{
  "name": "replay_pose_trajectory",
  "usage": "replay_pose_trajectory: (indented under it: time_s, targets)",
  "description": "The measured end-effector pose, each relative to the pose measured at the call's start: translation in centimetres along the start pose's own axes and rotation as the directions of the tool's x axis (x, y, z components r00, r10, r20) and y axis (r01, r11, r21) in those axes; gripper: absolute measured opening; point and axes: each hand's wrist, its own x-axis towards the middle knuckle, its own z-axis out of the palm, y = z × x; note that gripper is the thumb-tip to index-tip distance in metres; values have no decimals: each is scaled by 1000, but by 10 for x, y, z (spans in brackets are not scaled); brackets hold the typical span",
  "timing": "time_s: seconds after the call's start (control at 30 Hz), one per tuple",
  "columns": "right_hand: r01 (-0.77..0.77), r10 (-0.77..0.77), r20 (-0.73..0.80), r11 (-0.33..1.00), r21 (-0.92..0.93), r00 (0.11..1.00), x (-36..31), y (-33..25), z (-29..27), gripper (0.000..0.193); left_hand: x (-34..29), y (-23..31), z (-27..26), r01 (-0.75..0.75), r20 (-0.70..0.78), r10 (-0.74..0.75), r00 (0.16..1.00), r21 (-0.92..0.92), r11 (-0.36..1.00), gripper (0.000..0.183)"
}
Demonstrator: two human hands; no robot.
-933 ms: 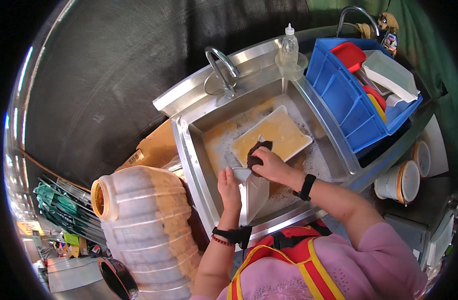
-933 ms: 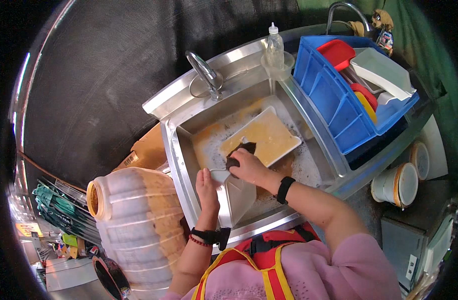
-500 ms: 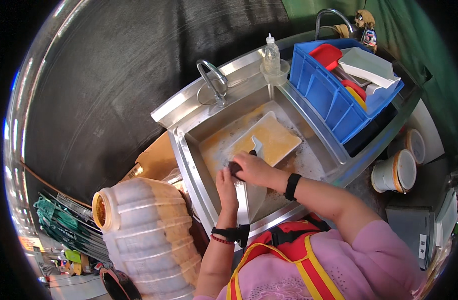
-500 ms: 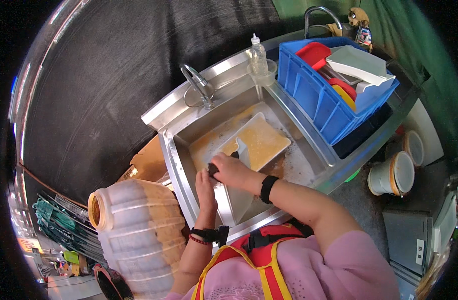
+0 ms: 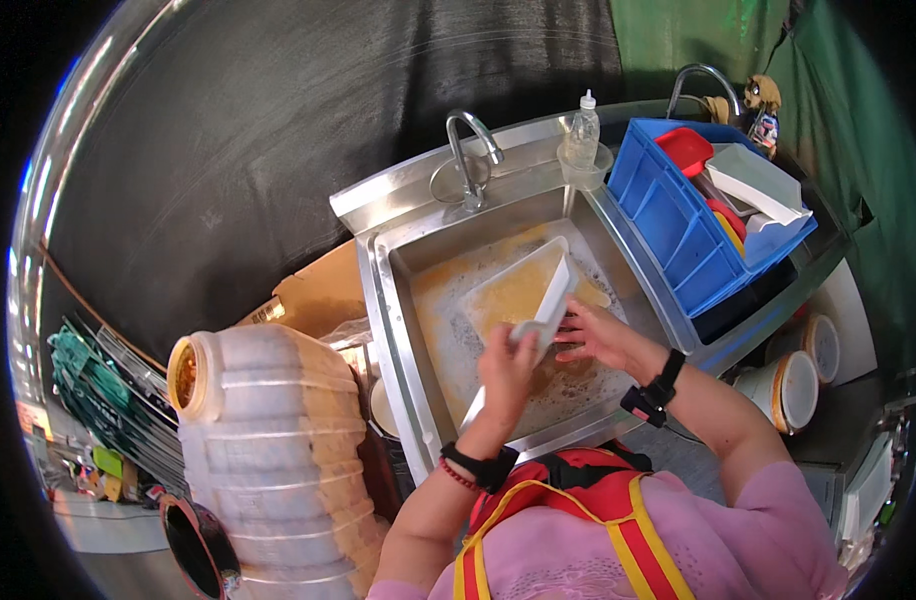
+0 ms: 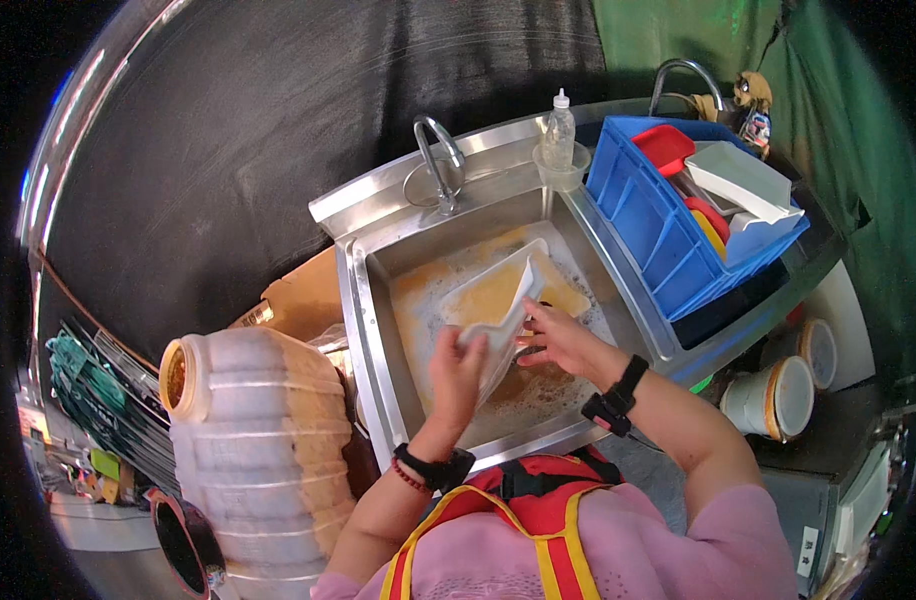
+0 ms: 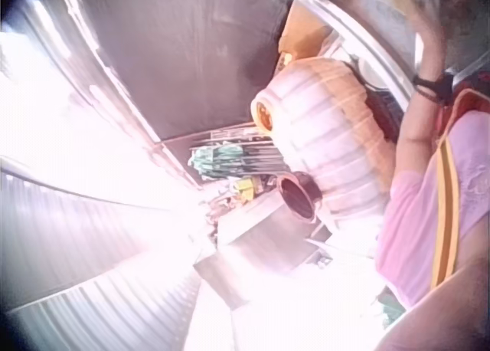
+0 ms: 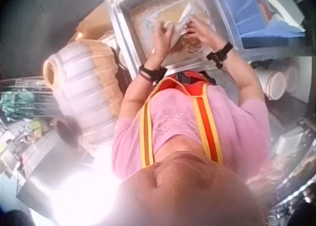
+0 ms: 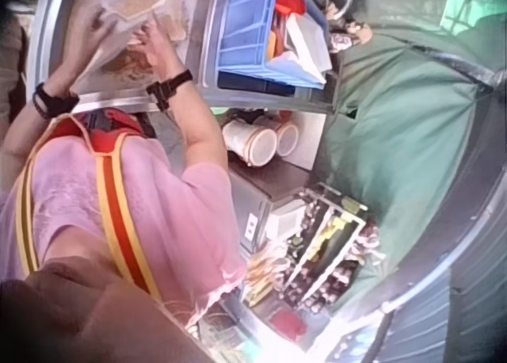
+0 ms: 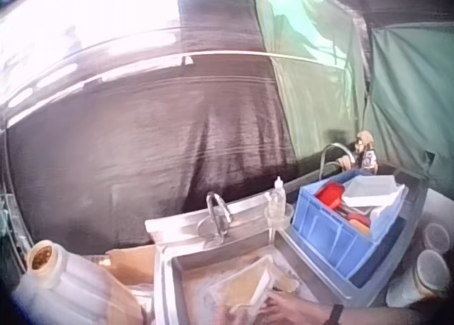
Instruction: The person washes a white rectangular tray in a stainless steel sink using a dark sponge and soapy water, scrubbing both the interior and exterior surfaces before rinsing it under the faucet.
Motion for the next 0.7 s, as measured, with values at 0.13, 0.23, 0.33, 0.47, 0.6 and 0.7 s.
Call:
replay_pose_trajectory:
  time_s: [0.13,0.23,0.33,0.47,0.6,0.7]
  targets:
    - [65,-51,-77,977,205,996,-11,9,9,36,-30,-1,39,-599,316,564,763,18,801,13]
    - [201,-200,-210,980,-18,957,-25,10,-10,34,-40,9,51,-655,424,587,689,18,756,14]
    - [222,-271,-347,959,-175,898,-33,-5,-13,35,-39,7,51,-668,500,613,612,-88,739,22]
    - [377,-397,-285,918,-125,873,-47,-18,-14,40,-33,8,34,-743,543,668,509,-114,659,41]
    - [477,-517,-250,855,-206,819,-58,-23,-7,36,-27,12,26,-775,571,668,477,-85,626,45]
    - [510,-554,-242,830,-224,796,-64,-27,1,34,-22,11,20,-791,577,667,472,-58,610,45]
